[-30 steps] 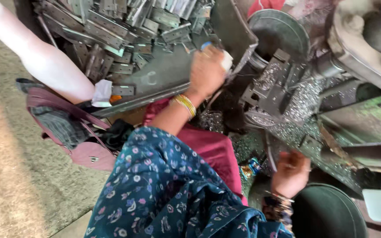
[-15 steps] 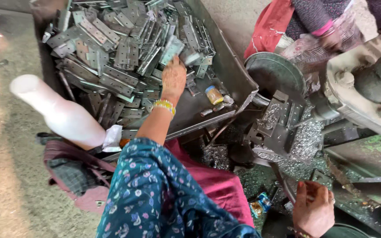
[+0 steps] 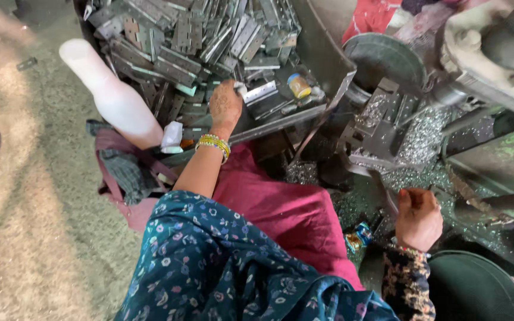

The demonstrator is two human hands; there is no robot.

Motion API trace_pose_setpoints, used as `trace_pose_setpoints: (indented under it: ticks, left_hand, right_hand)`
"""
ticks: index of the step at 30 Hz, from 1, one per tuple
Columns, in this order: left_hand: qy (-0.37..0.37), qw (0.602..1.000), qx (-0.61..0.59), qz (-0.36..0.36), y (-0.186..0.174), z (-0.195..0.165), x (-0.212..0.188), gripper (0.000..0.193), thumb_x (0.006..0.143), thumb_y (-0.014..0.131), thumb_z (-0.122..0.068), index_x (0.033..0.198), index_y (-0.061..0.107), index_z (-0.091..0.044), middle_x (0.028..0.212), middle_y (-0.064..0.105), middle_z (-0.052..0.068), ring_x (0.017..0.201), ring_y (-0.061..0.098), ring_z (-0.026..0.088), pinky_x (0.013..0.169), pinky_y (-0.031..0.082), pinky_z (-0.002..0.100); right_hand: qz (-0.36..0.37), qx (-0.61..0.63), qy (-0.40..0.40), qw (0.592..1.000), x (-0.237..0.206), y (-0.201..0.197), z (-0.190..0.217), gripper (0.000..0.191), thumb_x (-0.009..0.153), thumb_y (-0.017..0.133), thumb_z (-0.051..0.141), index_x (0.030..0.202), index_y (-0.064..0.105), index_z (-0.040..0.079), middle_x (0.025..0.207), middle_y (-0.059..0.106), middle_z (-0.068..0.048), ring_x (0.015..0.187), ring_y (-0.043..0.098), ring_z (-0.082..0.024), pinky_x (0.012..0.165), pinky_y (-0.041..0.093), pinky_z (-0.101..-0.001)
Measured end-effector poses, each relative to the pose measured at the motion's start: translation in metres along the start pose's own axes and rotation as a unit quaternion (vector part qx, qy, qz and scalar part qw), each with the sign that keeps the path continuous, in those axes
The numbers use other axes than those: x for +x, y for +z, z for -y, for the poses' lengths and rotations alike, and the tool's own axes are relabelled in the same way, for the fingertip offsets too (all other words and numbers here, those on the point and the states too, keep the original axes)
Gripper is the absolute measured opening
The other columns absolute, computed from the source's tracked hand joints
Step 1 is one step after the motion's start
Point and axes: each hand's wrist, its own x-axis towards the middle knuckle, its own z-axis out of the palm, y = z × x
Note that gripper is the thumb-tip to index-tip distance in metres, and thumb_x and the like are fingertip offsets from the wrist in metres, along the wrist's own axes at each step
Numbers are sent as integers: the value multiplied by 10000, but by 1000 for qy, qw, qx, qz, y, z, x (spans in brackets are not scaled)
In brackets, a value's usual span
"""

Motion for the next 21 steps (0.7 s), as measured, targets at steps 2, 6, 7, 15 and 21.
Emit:
trace_pose_setpoints:
  ticks: [2,6,7,15,21]
  left_hand:
    - [-33,999,-21,8,0,3,-14,287,873,697,-165,1143,712,-67,1010,732,203,969,687,415,859,540,511]
    - [21,998,4,52,4,-18,-45,361,906,747,-285,1214,684,-105,1116,728,153,1084,658,366,947,530,485]
    - [39,997,31,52,5,-26,-50,404,872,751,-296,1218,671,-103,1158,713,136,1120,633,349,950,513,493]
    - [-4,986,115,120,24,-51,-19,439,861,720,-317,1243,656,-111,1242,670,78,1234,552,307,947,474,493]
    - [-13,990,43,132,5,-30,-12,226,787,790,-302,937,774,-134,1000,724,135,1000,666,351,921,496,470]
  right_hand:
    - [11,-9,4,1000,-1,1,-1,197,1051,723,295,1070,729,99,970,754,-91,872,728,-299,780,536,-419]
    - [15,-37,5,999,-1,4,-3,184,1041,724,302,1070,740,121,960,757,-89,855,725,-313,751,537,-438]
    - [14,-43,8,999,-1,5,-4,185,1038,725,307,1066,742,125,954,756,-91,848,722,-319,746,537,-444]
    - [15,-57,11,998,-3,6,-3,205,1043,717,332,1054,732,128,933,755,-83,834,720,-322,718,532,-447]
    - [29,-56,16,998,-9,2,1,208,1043,713,322,1057,725,115,947,762,-75,843,730,-311,718,532,-440]
